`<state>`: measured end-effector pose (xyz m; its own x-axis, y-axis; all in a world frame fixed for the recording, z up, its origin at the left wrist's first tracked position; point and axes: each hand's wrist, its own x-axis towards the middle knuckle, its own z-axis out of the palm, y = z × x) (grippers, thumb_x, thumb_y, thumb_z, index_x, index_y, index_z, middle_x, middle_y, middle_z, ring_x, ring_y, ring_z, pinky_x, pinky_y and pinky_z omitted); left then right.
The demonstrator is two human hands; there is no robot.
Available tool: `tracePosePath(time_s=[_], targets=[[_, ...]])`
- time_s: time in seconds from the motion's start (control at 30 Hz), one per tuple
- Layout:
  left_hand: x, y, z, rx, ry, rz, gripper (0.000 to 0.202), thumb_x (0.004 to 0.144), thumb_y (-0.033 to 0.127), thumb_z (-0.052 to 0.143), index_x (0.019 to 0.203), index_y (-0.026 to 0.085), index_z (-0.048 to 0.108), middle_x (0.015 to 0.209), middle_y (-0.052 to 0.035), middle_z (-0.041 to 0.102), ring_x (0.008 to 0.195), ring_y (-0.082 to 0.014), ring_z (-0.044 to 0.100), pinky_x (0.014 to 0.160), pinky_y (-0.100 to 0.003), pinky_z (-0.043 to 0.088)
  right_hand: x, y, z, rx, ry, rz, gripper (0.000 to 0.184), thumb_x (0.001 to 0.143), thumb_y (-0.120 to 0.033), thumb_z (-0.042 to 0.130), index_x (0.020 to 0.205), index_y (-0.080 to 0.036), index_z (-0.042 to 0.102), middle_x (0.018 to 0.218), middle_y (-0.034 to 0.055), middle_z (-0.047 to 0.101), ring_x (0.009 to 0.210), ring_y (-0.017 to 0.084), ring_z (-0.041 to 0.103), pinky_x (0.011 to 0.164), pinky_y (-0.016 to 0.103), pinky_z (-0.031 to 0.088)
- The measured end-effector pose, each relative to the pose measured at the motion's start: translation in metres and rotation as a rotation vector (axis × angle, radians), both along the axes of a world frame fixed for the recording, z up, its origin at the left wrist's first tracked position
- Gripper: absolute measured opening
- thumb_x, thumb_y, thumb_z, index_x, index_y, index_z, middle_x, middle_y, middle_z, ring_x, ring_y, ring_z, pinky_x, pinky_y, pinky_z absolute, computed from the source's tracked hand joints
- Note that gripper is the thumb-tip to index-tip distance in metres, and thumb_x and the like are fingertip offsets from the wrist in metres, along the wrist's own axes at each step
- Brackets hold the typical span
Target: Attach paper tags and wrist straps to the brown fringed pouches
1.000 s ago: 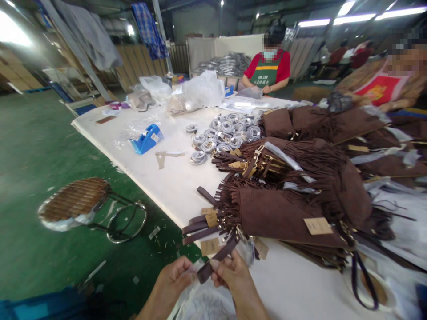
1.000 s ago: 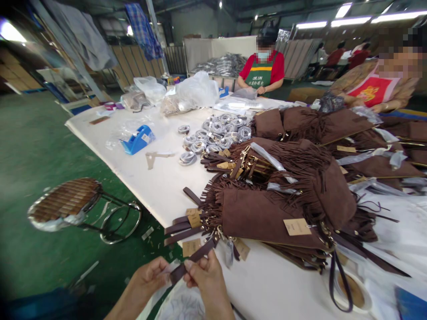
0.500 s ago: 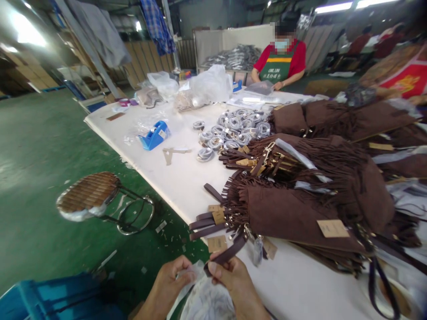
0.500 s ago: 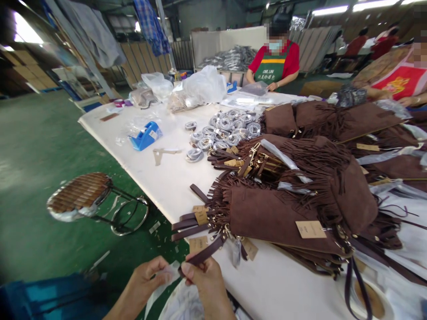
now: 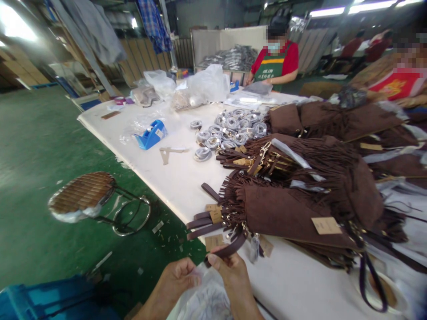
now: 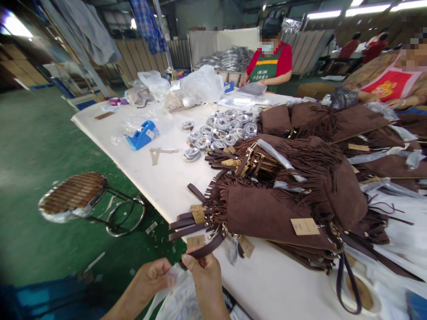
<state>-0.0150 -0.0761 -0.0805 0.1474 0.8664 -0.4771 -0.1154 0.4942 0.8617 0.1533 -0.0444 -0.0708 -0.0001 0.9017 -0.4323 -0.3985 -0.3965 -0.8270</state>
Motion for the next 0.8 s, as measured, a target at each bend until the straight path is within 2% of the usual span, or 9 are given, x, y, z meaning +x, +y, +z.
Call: tracePosePath(time_s=[0.17,0.5,0.6,0.8], targets=[[0.008,0.003,0.004,-0.009,0.037,0.022,0.044,0.058,0.048,0.082,0.063,0.014,0.054,0.053,0.0029,0.05,0.05,-0.009,0.039,0.048,-0.021,0.027,-0.003,-0.001,0.005,-0.004,-0.011,-0.062,0.033,0.057,-0.036,0.083,0.077,-0.015,0.068,0.066,0.0023,0.067,0.063,0.016,0.058,0.06,0.026,0.045],[0.01,0.005,0.011,0.013,0.157,0.088,0.034,0.062,0.039,0.078,0.062,0.014,0.055,0.055,0.0033,0.052,0.053,-0.011,0.043,0.051,-0.022,0.03,-0.001,-0.004,0.005,-0.027,-0.067,-0.054,0.034,0.056,-0.038,0.083,0.077,-0.016,0.068,0.067,0.0024,0.067,0.065,0.017,0.057,0.062,0.028,0.045],[0.01,0.003,0.012,0.018,0.171,0.068,0.03,0.066,0.037,0.075,0.065,0.014,0.056,0.058,0.0024,0.054,0.055,-0.0118,0.045,0.053,-0.022,0.032,0.002,-0.005,0.003,-0.025,-0.088,-0.026,0.034,0.058,-0.038,0.082,0.078,-0.016,0.068,0.07,0.0029,0.068,0.066,0.018,0.058,0.064,0.028,0.045],[0.009,0.0,0.011,0.077,0.235,0.047,0.028,0.071,0.039,0.073,0.068,0.014,0.059,0.06,0.0018,0.057,0.059,-0.0127,0.048,0.056,-0.022,0.034,0.009,-0.005,0.002,-0.007,-0.131,0.117,0.031,0.062,-0.038,0.08,0.079,-0.015,0.07,0.079,0.0062,0.07,0.077,0.021,0.061,0.071,0.03,0.046]])
